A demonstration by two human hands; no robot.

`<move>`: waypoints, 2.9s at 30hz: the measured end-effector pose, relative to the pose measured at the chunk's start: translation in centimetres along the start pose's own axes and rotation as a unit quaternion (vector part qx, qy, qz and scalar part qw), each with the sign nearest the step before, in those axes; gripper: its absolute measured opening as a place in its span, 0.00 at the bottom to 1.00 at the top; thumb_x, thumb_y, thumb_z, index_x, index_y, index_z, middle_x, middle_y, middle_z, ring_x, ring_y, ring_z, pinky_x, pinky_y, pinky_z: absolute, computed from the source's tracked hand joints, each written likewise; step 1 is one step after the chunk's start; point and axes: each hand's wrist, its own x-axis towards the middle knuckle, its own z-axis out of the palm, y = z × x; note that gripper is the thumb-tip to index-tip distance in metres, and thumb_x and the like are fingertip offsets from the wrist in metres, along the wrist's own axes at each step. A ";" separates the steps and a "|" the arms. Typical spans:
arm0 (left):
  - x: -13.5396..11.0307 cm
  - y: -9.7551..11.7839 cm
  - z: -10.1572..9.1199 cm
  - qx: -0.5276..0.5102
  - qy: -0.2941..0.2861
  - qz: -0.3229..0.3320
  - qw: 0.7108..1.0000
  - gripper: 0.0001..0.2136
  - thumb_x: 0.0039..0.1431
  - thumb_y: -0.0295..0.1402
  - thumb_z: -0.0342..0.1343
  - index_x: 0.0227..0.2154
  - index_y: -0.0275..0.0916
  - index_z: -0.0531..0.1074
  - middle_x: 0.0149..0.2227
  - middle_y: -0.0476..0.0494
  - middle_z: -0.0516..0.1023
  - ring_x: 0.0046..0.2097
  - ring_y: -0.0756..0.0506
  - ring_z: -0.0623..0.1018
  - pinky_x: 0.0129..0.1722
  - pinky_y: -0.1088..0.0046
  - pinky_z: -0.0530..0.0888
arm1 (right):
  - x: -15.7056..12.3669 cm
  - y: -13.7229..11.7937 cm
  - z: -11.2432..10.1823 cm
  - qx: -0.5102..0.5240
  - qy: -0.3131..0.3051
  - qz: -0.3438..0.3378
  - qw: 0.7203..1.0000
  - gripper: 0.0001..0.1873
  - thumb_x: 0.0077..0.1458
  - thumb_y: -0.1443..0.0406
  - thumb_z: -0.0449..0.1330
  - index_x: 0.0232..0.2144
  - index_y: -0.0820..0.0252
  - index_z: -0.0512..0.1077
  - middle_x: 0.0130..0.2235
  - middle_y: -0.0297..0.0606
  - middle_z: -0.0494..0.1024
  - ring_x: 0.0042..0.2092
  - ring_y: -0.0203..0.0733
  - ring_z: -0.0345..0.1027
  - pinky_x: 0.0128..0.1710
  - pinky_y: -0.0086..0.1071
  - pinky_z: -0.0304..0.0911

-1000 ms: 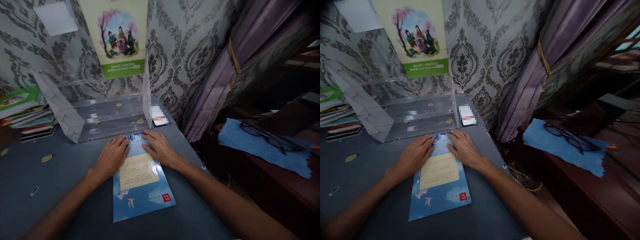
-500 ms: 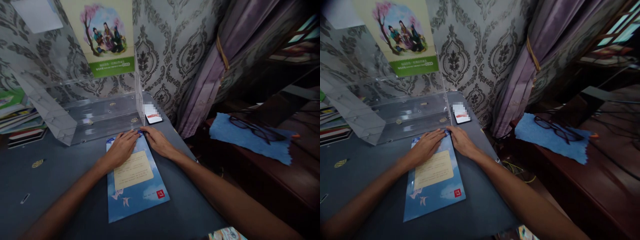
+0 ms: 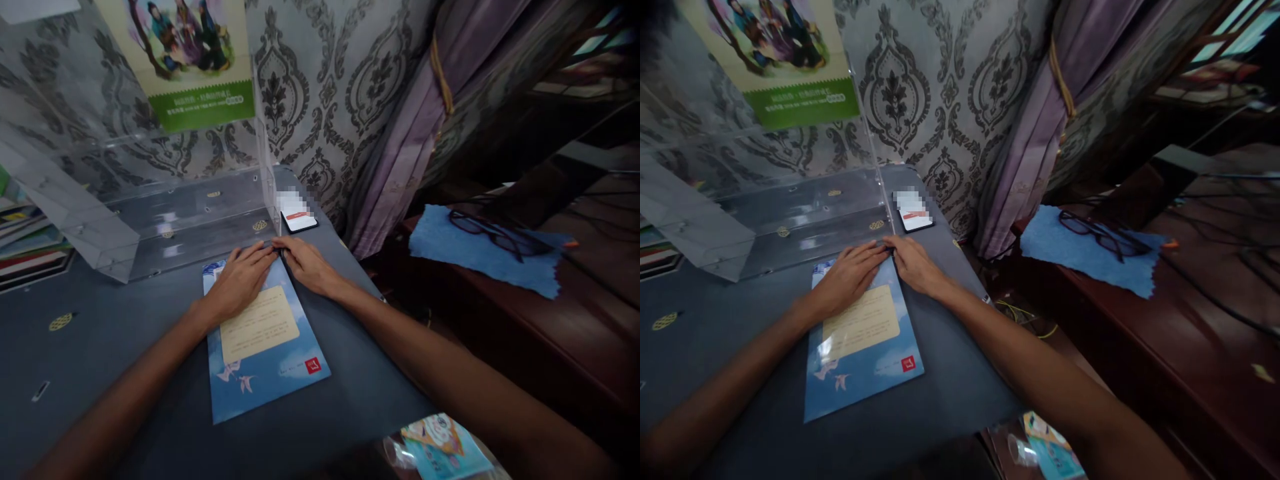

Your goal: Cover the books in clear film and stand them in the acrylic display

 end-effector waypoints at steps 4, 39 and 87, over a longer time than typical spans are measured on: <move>-0.9 0.8 -0.3 -0.002 -0.008 0.024 1.000 0.20 0.72 0.31 0.40 0.61 0.41 0.67 0.63 0.40 0.71 0.69 0.41 0.62 0.65 0.49 0.61 | 0.1 -0.3 -0.1 -0.020 -0.011 0.001 1.000 0.20 0.64 0.69 0.47 0.56 0.61 0.68 0.53 0.45 0.77 0.55 0.46 0.69 0.59 0.45 0.64; -5.0 4.3 -0.2 -0.052 -0.034 0.099 0.993 0.20 0.70 0.27 0.42 0.61 0.43 0.66 0.63 0.42 0.71 0.68 0.42 0.64 0.66 0.48 0.59 | -6.3 -1.5 -2.1 -0.085 -0.119 -0.079 0.986 0.30 0.61 0.74 0.49 0.64 0.57 0.64 0.66 0.41 0.66 0.69 0.44 0.55 0.66 0.51 0.56; -9.5 9.3 -1.4 -0.013 0.048 0.257 0.965 0.16 0.69 0.25 0.44 0.57 0.32 0.66 0.47 0.35 0.76 0.51 0.40 0.74 0.51 0.59 0.73 | -14.4 -6.6 -3.2 -0.102 -0.112 -0.049 0.987 0.27 0.68 0.56 0.53 0.65 0.56 0.62 0.66 0.46 0.66 0.69 0.49 0.54 0.67 0.55 0.51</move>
